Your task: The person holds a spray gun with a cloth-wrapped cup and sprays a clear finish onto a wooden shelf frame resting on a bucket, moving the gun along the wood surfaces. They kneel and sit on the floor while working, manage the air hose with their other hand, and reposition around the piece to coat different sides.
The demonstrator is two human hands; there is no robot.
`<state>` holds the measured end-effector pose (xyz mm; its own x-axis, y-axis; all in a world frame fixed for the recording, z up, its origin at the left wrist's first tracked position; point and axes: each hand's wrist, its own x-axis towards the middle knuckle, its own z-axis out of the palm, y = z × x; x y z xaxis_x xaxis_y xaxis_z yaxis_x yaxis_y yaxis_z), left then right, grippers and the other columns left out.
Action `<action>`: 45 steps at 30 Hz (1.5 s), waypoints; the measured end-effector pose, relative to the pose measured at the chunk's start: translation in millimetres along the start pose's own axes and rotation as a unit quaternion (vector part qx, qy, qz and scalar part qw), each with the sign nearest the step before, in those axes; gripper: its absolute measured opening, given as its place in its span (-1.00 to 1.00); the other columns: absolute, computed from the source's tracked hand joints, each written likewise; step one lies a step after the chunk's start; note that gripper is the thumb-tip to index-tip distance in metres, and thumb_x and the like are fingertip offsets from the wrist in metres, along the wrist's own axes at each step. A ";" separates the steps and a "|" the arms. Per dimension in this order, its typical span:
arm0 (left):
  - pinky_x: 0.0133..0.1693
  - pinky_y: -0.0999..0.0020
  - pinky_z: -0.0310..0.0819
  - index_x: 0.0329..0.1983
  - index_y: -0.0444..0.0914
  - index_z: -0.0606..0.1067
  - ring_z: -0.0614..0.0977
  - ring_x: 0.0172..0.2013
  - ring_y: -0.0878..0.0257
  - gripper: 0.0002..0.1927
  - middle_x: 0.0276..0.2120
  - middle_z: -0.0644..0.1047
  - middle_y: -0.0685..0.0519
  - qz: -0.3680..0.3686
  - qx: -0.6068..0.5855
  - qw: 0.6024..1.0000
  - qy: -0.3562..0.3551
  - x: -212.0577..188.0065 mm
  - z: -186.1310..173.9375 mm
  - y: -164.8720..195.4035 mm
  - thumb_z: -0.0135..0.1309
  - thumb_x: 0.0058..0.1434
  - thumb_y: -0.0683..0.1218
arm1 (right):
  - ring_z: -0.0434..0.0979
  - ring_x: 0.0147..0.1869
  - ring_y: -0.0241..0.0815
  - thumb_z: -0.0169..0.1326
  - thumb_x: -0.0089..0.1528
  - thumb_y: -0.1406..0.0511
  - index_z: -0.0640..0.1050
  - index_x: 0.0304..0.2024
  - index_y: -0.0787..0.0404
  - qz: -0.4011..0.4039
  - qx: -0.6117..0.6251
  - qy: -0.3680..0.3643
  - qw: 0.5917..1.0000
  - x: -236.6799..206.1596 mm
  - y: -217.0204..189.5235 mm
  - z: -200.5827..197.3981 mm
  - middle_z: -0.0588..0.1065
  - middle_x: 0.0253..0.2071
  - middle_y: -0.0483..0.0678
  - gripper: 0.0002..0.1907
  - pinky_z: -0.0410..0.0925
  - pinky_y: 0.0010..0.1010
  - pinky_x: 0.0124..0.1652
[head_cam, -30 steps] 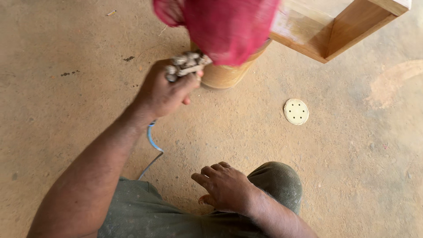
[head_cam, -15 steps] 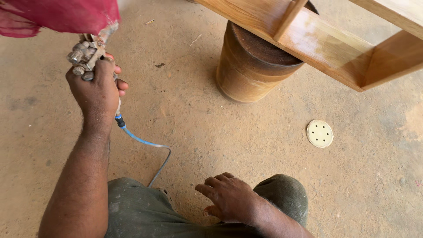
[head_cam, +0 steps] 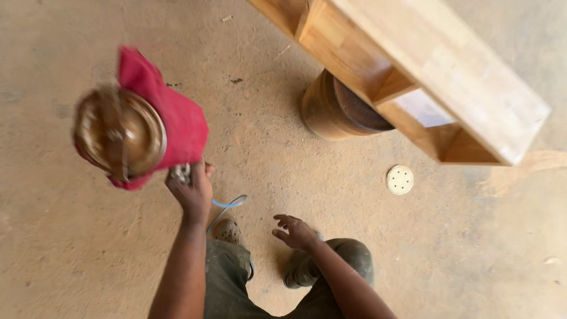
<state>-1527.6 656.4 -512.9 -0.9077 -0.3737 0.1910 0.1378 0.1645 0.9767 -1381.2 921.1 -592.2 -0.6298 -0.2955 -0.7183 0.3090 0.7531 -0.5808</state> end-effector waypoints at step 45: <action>-0.34 0.20 0.64 0.38 -0.39 0.23 0.66 0.05 0.05 -0.50 0.17 0.47 -0.13 0.008 -0.152 0.949 0.275 412.2 -228.6 573.5 -0.10 0.37 -0.23 | 0.59 0.08 0.15 0.11 0.21 -0.14 0.65 -0.03 0.11 -0.387 -0.269 -0.295 0.831 74.7 -672.6 -308.1 0.62 -0.04 0.12 -0.45 0.40 -0.08 0.04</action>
<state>-1732.0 388.0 148.3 -0.5714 -0.8075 0.1465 0.3338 -0.0656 0.9404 -1855.7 573.6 -137.2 0.0166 -0.9314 -0.3636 -0.4894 0.3096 -0.8153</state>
